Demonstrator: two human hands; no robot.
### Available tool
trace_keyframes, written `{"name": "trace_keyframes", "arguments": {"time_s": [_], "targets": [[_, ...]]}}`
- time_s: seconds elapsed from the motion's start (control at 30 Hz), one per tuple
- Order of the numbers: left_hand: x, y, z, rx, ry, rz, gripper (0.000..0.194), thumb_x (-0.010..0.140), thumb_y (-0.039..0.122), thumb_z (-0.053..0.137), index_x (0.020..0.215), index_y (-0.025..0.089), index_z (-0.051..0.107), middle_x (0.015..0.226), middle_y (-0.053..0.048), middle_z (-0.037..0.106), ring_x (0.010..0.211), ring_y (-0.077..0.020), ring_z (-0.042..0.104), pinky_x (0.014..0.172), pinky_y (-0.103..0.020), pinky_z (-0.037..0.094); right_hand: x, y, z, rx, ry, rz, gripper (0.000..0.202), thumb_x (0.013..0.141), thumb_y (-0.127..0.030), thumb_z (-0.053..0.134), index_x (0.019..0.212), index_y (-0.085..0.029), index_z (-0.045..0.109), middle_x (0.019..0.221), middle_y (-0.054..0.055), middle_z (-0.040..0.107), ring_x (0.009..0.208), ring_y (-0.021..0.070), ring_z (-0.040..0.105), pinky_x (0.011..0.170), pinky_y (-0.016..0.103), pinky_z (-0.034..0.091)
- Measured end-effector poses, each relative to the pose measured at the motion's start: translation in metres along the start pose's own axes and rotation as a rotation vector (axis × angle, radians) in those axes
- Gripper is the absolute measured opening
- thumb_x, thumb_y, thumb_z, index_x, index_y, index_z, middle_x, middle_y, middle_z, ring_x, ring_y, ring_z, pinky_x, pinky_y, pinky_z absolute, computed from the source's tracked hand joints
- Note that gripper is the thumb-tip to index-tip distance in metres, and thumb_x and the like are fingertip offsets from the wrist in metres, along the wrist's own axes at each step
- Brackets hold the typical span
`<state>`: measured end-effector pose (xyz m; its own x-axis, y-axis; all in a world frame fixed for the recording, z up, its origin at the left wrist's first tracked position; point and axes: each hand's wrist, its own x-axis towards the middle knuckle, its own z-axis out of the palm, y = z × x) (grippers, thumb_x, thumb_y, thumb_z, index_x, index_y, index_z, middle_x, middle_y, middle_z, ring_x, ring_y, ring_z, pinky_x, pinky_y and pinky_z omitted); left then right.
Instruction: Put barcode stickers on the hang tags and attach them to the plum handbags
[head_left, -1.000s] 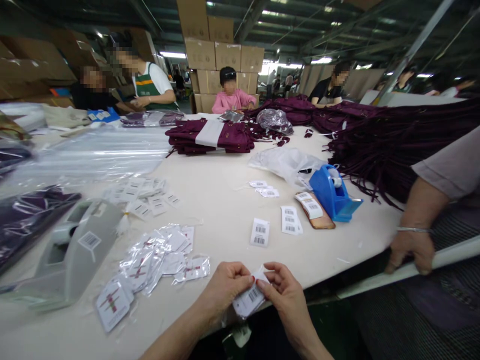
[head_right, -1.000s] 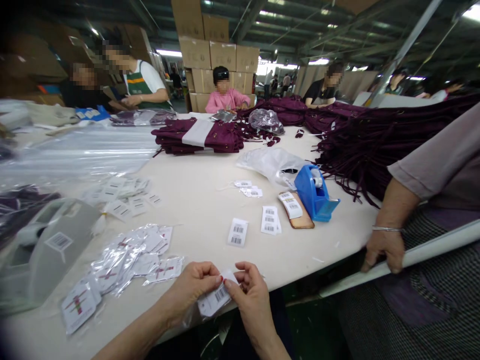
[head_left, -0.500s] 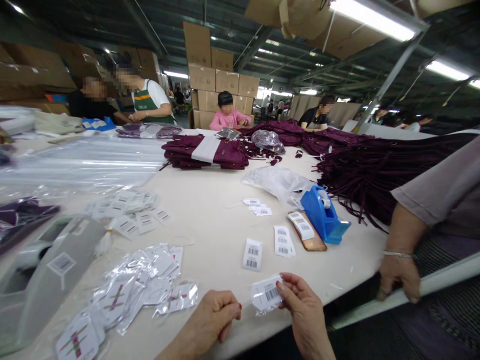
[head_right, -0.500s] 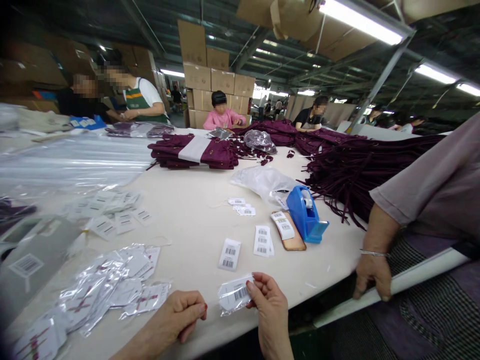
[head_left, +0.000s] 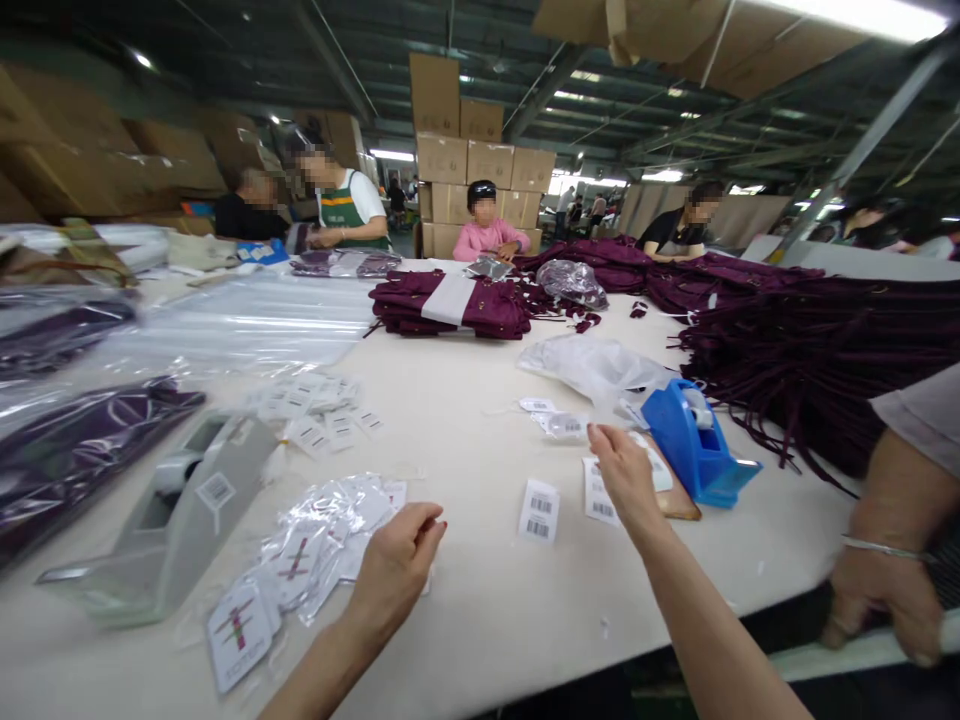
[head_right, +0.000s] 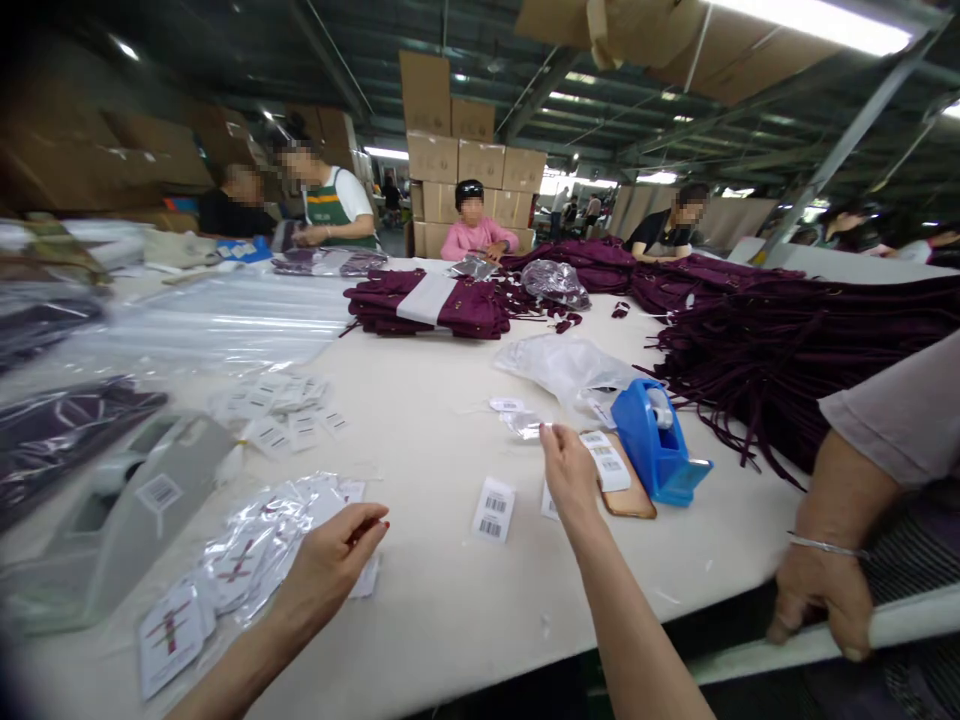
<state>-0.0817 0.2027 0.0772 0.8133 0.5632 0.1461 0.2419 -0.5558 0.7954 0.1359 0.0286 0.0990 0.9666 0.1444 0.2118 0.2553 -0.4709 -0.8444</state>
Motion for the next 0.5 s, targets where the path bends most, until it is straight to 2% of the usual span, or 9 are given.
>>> {"name": "trace_keyframes", "arguments": {"time_s": [0.07, 0.13, 0.23, 0.37, 0.5], "targets": [[-0.009, -0.021, -0.013, 0.102, 0.076, -0.004, 0.022, 0.078, 0.035, 0.043, 0.083, 0.021, 0.059, 0.073, -0.001, 0.063, 0.064, -0.0157, 0.058, 0.060, -0.027, 0.044, -0.022, 0.009, 0.006, -0.098, -0.051, 0.041, 0.044, 0.066, -0.053, 0.053, 0.086, -0.015, 0.061, 0.071, 0.006, 0.062, 0.070, 0.0226, 0.058, 0.064, 0.035, 0.042], [-0.015, -0.038, -0.025, 0.206, 0.131, -0.021, 0.021, 0.078, 0.033, 0.043, 0.082, 0.020, 0.059, 0.072, -0.001, 0.063, 0.063, -0.0157, 0.058, 0.060, -0.027, 0.045, -0.047, 0.020, 0.014, -0.217, -0.139, 0.117, 0.052, 0.065, -0.055, 0.053, 0.098, -0.015, 0.058, 0.072, 0.005, 0.062, 0.068, 0.0233, 0.058, 0.062, 0.034, 0.040], [-0.014, -0.050, -0.039, 0.357, 0.153, -0.014, 0.018, 0.079, 0.027, 0.043, 0.083, 0.019, 0.059, 0.076, -0.002, 0.063, 0.069, -0.0163, 0.060, 0.064, -0.028, 0.046, -0.070, 0.034, 0.024, -0.224, -0.219, 0.168, 0.060, 0.066, -0.051, 0.051, 0.112, -0.014, 0.050, 0.070, 0.003, 0.063, 0.066, 0.0227, 0.059, 0.061, 0.033, 0.041], [0.008, -0.048, -0.047, 0.599, 0.083, -0.006, 0.018, 0.083, 0.017, 0.042, 0.088, 0.017, 0.059, 0.088, -0.005, 0.062, 0.084, -0.0169, 0.059, 0.077, -0.028, 0.045, -0.075, 0.045, 0.021, -0.146, -0.156, 0.163, 0.059, 0.064, -0.050, 0.049, 0.110, -0.014, 0.051, 0.066, 0.002, 0.060, 0.061, 0.0210, 0.057, 0.061, 0.033, 0.042], [0.040, -0.044, -0.043, 0.717, -0.032, -0.009, 0.018, 0.081, 0.012, 0.045, 0.092, 0.017, 0.060, 0.094, -0.006, 0.061, 0.094, -0.0185, 0.055, 0.083, -0.030, 0.043, -0.077, 0.059, 0.010, -0.196, -0.002, 0.083, 0.062, 0.065, -0.058, 0.043, 0.105, -0.012, 0.054, 0.083, 0.009, 0.059, 0.076, 0.0251, 0.056, 0.070, 0.038, 0.044]]}}
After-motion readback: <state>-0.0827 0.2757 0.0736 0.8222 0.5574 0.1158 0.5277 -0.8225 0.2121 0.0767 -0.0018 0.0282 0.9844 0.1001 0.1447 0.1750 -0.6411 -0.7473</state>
